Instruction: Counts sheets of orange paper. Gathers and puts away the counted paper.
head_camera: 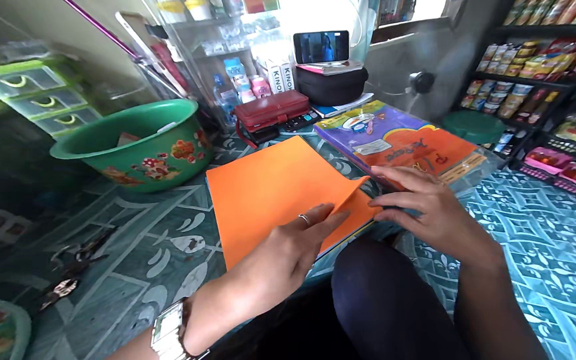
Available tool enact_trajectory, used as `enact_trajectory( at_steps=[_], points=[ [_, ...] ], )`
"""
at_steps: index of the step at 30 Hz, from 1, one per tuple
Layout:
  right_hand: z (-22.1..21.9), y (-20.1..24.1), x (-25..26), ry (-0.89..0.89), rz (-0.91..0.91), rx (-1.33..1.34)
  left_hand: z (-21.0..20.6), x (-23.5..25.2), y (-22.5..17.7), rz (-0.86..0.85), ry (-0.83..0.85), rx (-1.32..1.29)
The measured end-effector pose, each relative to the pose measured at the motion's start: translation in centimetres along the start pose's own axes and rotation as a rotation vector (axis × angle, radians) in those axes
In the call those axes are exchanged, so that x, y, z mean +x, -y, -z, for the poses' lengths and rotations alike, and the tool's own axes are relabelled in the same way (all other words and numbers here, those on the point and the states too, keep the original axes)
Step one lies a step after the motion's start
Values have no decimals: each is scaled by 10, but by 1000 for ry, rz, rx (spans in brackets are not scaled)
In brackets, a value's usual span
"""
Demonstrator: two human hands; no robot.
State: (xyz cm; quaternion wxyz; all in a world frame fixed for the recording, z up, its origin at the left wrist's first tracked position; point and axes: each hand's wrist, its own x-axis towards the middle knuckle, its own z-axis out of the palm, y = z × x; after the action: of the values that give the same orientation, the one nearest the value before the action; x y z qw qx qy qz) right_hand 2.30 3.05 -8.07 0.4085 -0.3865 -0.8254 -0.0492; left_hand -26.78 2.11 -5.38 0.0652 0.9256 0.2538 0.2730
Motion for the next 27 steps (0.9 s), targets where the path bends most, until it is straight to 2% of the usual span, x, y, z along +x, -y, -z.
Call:
enact_trajectory(
  at_steps=[27],
  points=[
    [-8, -4, 3, -27, 33, 50, 3, -1, 1, 50, 24, -36]
  ],
)
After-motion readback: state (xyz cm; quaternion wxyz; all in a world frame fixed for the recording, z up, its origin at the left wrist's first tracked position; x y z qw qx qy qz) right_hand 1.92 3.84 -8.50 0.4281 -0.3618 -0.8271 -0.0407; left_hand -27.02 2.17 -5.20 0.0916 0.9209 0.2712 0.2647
